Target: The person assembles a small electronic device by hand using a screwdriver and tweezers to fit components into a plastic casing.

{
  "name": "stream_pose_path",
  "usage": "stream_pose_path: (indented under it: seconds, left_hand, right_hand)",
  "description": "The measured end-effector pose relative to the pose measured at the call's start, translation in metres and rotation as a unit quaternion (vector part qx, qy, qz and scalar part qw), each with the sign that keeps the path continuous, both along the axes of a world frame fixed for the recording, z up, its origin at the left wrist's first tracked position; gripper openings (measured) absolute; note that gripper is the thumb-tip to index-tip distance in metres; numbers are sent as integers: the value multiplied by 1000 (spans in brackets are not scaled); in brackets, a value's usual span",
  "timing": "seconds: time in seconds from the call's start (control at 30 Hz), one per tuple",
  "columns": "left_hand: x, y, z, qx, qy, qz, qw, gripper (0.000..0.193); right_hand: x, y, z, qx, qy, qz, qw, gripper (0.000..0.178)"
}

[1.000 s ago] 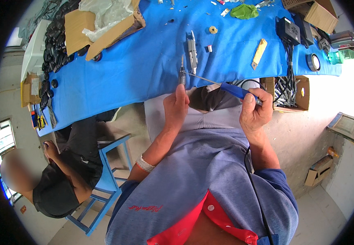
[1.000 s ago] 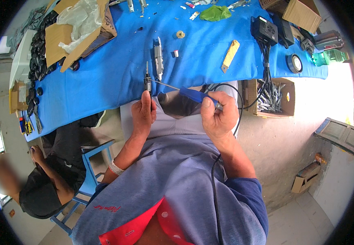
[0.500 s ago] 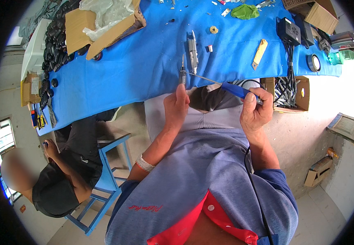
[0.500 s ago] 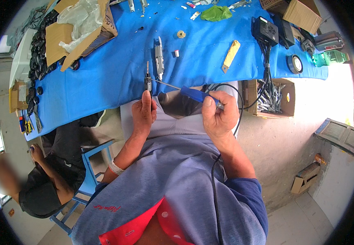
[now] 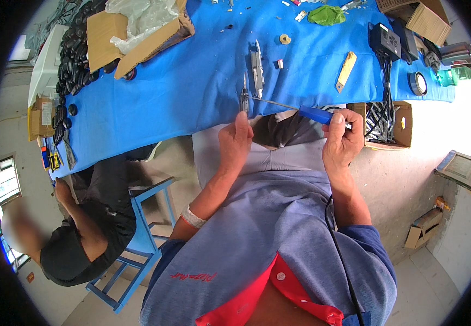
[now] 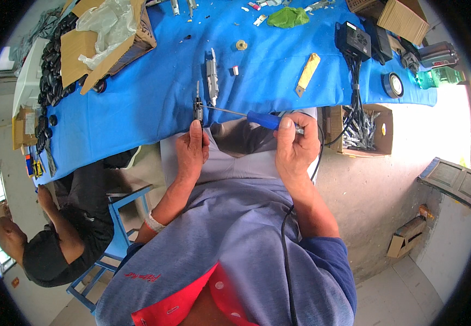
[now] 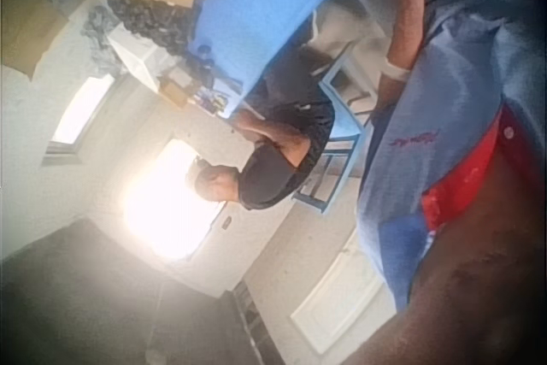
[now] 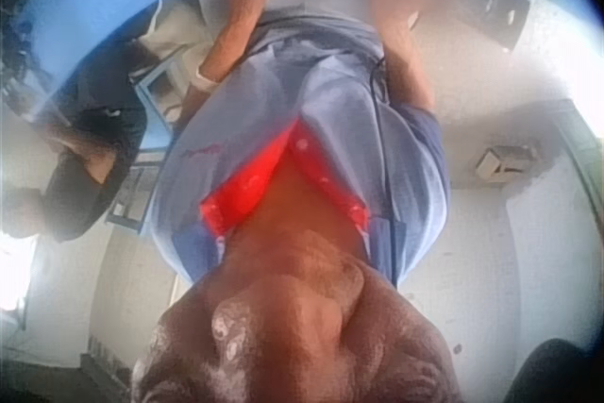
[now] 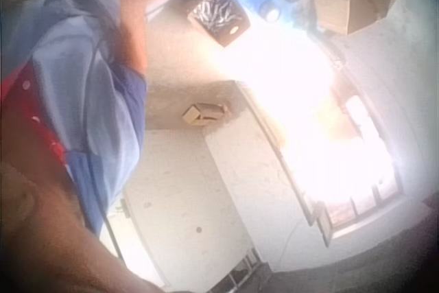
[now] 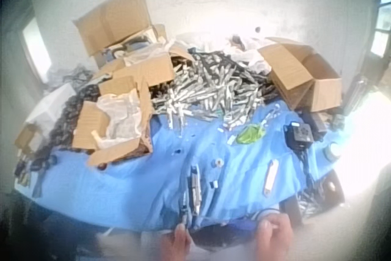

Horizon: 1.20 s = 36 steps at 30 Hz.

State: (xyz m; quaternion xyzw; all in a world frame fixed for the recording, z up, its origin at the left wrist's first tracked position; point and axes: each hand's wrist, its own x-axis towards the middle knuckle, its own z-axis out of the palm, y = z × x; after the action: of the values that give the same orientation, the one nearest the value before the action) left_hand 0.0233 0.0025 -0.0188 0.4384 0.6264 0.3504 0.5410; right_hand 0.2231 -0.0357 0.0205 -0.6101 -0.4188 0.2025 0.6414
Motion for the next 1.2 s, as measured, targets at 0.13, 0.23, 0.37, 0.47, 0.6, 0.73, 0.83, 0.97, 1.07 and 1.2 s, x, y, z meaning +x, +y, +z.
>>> stream_pose_path:
  seconds: [0.13, 0.23, 0.37, 0.47, 0.6, 0.73, 0.83, 0.97, 1.07, 1.2]
  left_hand:
    - [1, 0, 1, 6, -11, 2, 1000, 65]
    - [0, 0, -2, 8, -18, 0, 1000, 66]
    - [-1, 0, -5, 5, -11, -9, 1000, 67]
    - [-1, 0, -3, -4, -19, -8, 1000, 67]
    - [-1, 0, -2, -13, -26, -5, 1000, 66]
    - [-1, 0, 2, -22, -32, -4, 999, 66]
    - [-1, 0, 2, -18, -31, -6, 999, 66]
    - [-2, 0, 0, -6, -24, -14, 1000, 67]
    - [-2, 0, -1, -7, -20, -16, 1000, 67]
    - [-2, 0, -1, -13, -20, -14, 1000, 67]
  right_hand:
    - [-2, -1, 1, 12, -4, -5, 1000, 15]
    - [-1, -3, 0, 32, -14, 1, 999, 15]
    - [-1, -4, -1, 40, -45, -5, 998, 15]
    - [-2, -4, 0, 46, -28, 1, 999, 15]
    - [-2, -4, -3, 47, -33, -1, 998, 16]
    - [-2, -5, -4, 46, -30, -1, 998, 16]
    - [-3, -4, -4, 50, -26, 0, 998, 16]
    - [-3, -4, -4, 49, -22, -1, 999, 16]
    - [-3, -4, -4, 52, -23, 3, 998, 16]
    - [-3, -5, -4, 45, -24, 2, 999, 16]
